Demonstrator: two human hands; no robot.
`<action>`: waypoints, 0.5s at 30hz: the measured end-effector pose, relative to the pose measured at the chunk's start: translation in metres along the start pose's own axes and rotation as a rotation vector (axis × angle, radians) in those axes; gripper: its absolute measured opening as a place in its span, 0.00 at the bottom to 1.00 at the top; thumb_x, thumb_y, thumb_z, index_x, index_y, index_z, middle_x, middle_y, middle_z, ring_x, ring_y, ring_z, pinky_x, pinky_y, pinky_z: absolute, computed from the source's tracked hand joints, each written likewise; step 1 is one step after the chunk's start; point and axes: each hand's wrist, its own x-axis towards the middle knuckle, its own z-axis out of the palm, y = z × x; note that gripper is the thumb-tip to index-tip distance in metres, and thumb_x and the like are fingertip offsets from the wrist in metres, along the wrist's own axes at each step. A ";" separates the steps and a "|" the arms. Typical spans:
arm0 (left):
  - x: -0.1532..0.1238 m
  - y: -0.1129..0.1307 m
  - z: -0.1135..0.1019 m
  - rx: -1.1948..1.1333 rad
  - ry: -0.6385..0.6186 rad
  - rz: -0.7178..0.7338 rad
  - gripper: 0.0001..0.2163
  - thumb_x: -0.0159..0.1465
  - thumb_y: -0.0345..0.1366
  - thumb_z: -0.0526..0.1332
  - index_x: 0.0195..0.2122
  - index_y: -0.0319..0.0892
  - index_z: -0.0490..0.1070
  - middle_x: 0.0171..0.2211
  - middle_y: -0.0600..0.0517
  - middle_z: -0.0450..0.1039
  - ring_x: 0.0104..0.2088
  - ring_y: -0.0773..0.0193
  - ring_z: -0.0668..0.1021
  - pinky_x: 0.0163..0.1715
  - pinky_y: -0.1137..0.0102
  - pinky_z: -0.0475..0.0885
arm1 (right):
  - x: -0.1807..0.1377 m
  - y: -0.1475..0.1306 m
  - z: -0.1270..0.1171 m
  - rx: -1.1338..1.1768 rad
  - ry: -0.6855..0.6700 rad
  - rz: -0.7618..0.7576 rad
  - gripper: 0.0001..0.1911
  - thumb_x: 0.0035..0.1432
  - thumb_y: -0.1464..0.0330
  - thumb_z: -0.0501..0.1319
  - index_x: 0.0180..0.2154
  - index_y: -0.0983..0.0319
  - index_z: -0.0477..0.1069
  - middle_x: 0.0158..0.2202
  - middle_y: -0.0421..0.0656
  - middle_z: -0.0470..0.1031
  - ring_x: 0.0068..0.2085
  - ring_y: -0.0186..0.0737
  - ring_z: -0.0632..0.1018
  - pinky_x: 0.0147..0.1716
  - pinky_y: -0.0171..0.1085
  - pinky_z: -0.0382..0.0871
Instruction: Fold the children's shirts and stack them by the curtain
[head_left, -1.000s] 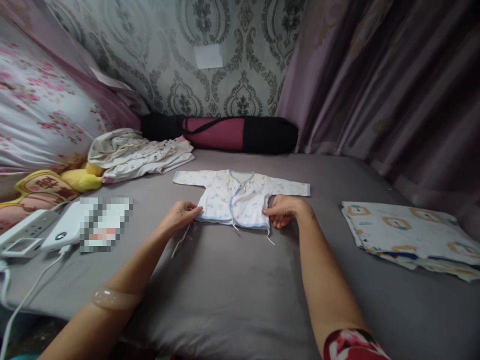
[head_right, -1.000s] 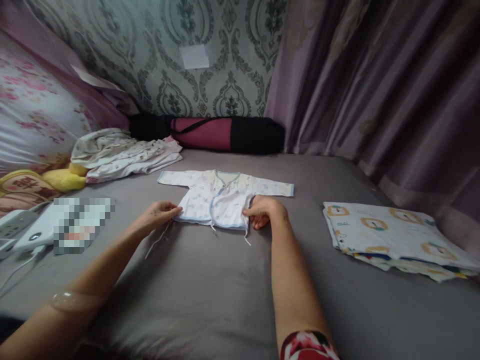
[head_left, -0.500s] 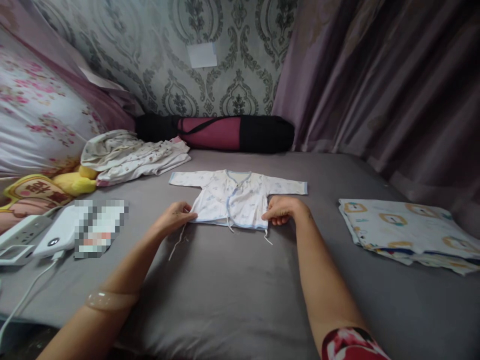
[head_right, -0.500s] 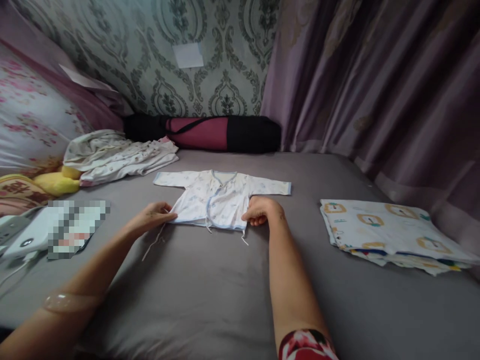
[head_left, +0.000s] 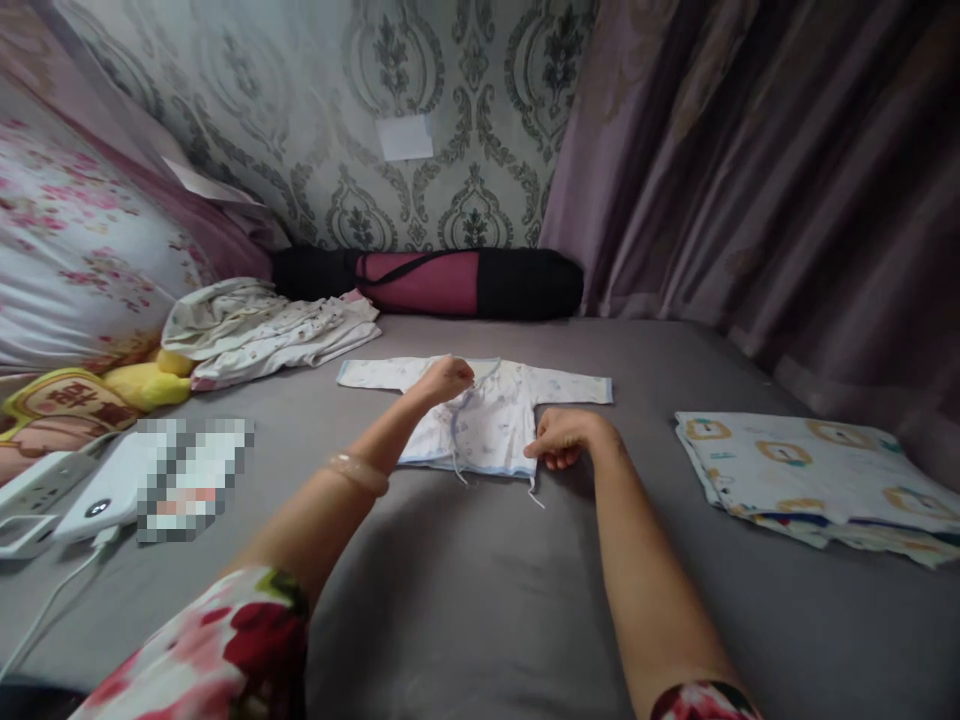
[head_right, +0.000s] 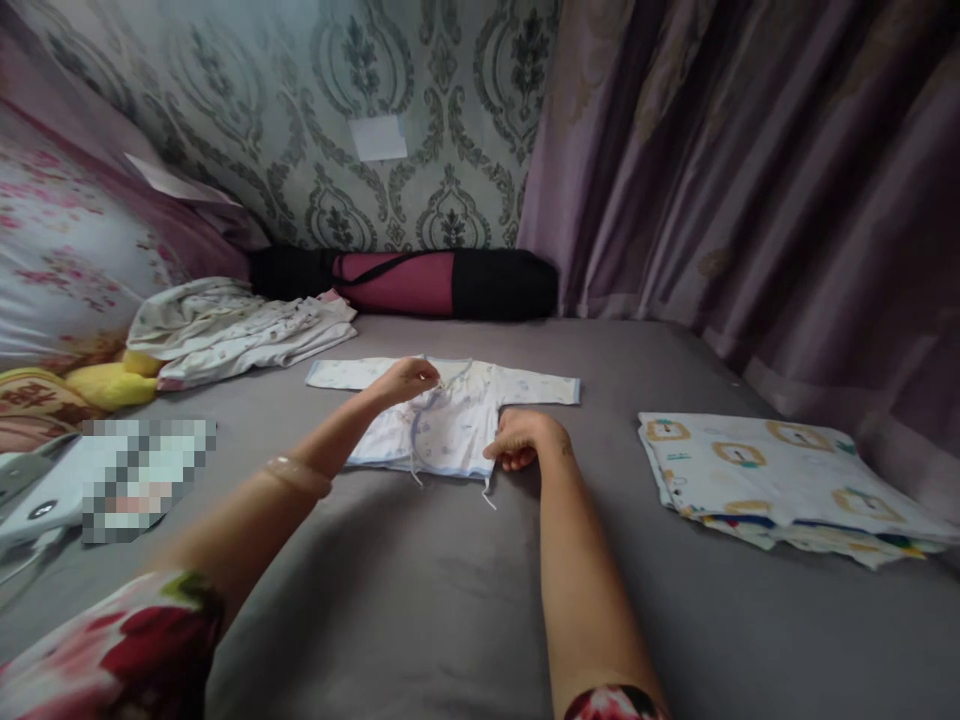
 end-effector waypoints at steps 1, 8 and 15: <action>0.010 0.005 0.005 0.057 -0.016 -0.034 0.14 0.58 0.34 0.58 0.44 0.40 0.76 0.42 0.48 0.79 0.42 0.60 0.78 0.41 0.71 0.69 | 0.000 0.000 0.000 0.008 -0.004 0.000 0.15 0.58 0.68 0.63 0.20 0.65 0.68 0.18 0.37 0.72 0.17 0.26 0.69 0.20 0.27 0.63; 0.041 0.017 0.029 0.226 -0.094 -0.162 0.16 0.53 0.33 0.64 0.44 0.42 0.76 0.45 0.44 0.78 0.48 0.49 0.76 0.51 0.58 0.65 | 0.001 0.001 0.000 0.023 -0.041 -0.006 0.17 0.60 0.70 0.61 0.20 0.65 0.67 0.17 0.37 0.71 0.18 0.26 0.69 0.21 0.27 0.63; 0.043 0.011 0.025 0.299 -0.085 -0.164 0.12 0.54 0.31 0.60 0.40 0.44 0.77 0.43 0.46 0.78 0.49 0.50 0.75 0.49 0.60 0.64 | -0.001 0.003 -0.002 0.000 -0.048 -0.023 0.16 0.57 0.67 0.64 0.20 0.65 0.68 0.18 0.37 0.71 0.18 0.25 0.68 0.22 0.27 0.62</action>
